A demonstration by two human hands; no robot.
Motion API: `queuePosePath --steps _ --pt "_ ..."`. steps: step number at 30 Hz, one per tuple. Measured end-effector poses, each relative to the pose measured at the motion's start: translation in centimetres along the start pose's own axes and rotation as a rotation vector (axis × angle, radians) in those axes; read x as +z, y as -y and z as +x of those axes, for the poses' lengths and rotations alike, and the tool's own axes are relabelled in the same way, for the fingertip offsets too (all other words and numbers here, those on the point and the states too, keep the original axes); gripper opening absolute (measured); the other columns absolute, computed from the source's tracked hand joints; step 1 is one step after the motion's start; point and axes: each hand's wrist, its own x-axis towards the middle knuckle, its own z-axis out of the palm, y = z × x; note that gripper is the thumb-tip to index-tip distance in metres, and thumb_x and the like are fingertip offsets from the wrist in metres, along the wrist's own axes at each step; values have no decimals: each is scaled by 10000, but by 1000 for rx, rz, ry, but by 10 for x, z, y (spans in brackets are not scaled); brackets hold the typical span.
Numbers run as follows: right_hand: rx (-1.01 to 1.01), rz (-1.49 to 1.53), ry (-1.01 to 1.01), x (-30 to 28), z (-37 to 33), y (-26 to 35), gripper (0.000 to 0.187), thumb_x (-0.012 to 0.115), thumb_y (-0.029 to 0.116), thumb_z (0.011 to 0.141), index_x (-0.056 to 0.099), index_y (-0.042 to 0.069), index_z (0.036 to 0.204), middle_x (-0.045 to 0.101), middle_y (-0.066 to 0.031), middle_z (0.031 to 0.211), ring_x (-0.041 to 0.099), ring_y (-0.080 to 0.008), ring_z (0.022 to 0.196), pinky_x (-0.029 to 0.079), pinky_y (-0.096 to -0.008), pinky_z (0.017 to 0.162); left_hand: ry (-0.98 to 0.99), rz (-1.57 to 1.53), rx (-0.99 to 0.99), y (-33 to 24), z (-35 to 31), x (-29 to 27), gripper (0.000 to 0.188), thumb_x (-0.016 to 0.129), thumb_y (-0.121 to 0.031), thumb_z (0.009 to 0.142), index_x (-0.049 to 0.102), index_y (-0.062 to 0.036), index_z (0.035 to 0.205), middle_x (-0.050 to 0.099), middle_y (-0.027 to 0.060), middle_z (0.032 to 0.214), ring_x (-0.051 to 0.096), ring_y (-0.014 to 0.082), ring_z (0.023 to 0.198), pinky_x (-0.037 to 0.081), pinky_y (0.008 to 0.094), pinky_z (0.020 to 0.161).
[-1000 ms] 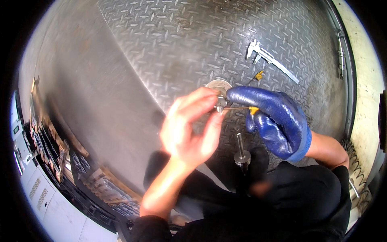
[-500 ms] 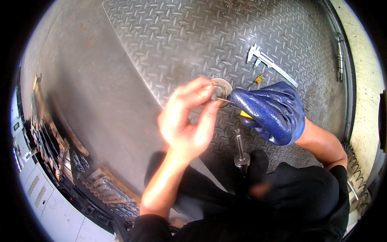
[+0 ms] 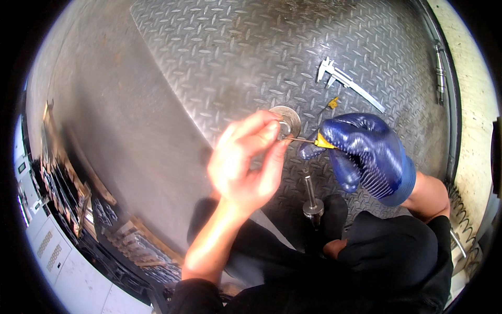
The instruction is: The person sits on a metal diamond-plate floor and uses a small yellow-handled tool to clean the grooves and surfaces of two metallic mechanical components. The person holds one component in the left hand and scrubs it with the tool in the right hand, then switches to the second component to repeat the cleaning process.
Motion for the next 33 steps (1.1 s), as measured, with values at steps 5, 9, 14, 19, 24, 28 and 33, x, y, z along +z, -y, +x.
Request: queuePosePath --steps 5,9,14,19,24,28,33 --pt "-200 -261 -153 21 10 10 423 701 168 1042 627 2 1423 761 -98 1064 736 -171 788 591 -292 695 -64 -1 -28 2 1 5 336 835 107 820 680 12 1103 772 219 1114 757 274 946 614 349 809" --pt "-603 -868 -126 12 21 -4 439 688 90 996 636 -26 1416 759 -174 1172 749 -314 816 564 -387 697 -145 -10 -94 2 3 7 339 865 84 795 690 -4 1072 789 190 1087 767 268 884 606 336 775" --pt "-693 -1198 -84 2 21 -9 585 714 58 872 622 -40 1440 758 -182 1225 754 -368 966 562 -461 794 -145 10 -91 4 1 3 337 862 88 801 690 -5 1076 787 192 1088 768 265 885 607 333 771" --pt "-676 -1207 -77 0 25 -6 511 685 52 892 657 -2 1400 770 -195 1176 769 -351 931 574 -425 749 -149 26 -79 4 1 4 348 867 83 796 693 -13 1082 787 190 1087 768 273 894 606 338 774" --pt "-174 -472 -71 18 15 3 300 655 109 1012 693 19 1296 778 -175 985 766 -311 851 573 -373 714 -154 40 -59 4 -1 7 362 874 77 787 698 -24 1086 787 178 1091 764 278 884 604 342 766" --pt "109 47 140 -12 3 -8 537 724 198 1029 546 22 1503 667 -141 1395 679 -228 1251 558 -387 1089 -115 106 -5 -2 0 7 370 877 79 778 699 -30 1084 786 167 1096 755 276 869 599 337 762" --pt "-290 -405 -86 13 16 -4 373 650 92 1045 610 -21 1398 736 -166 1175 738 -299 897 585 -390 776 -116 104 -12 -2 0 10 377 876 81 772 695 -30 1083 786 163 1091 753 277 869 594 334 758"
